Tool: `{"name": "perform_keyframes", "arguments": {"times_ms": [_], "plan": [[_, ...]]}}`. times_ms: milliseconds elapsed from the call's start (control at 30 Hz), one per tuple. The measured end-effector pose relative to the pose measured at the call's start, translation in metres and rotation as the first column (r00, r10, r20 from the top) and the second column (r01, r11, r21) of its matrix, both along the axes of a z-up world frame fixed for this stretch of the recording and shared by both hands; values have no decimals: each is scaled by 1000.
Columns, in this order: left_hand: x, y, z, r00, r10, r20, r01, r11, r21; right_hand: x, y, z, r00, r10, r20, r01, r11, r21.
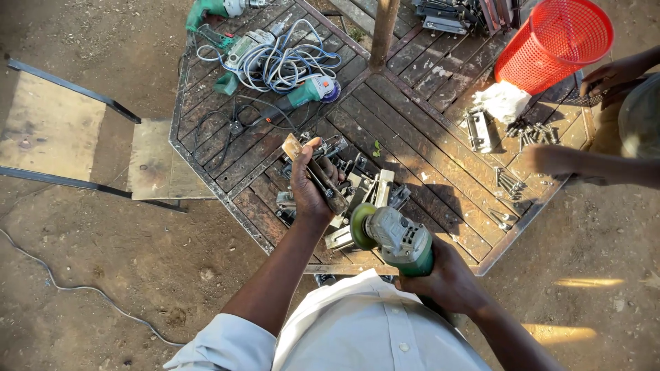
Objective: Using a handheld angle grinder to grind or cut components of a metal assembly on a wooden table
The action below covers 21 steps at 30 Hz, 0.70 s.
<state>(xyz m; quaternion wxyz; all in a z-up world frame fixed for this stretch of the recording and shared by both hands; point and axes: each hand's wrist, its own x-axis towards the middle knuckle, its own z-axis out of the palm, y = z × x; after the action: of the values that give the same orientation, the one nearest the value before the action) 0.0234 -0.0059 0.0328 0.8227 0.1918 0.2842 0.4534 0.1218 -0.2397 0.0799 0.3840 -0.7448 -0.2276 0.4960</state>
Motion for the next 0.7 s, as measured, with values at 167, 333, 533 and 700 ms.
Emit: {"name": "perform_keyframes", "arguments": {"times_ms": [167,333,533,700], "plan": [[6,-4,-7,998,-48,35,45,996,83,2,4,-1,1000,18,1,-18,1000,11],[-3,4,-2,987,-129,100,138,987,-84,0,-1,4,995,56,87,-47,993,-111],[-8,7,-16,981,-194,-1,186,943,-274,3,-9,-3,995,43,91,-27,985,-171],[-6,7,7,981,-134,-139,80,937,-341,8,-13,-2,986,52,159,-13,972,-236]]}}
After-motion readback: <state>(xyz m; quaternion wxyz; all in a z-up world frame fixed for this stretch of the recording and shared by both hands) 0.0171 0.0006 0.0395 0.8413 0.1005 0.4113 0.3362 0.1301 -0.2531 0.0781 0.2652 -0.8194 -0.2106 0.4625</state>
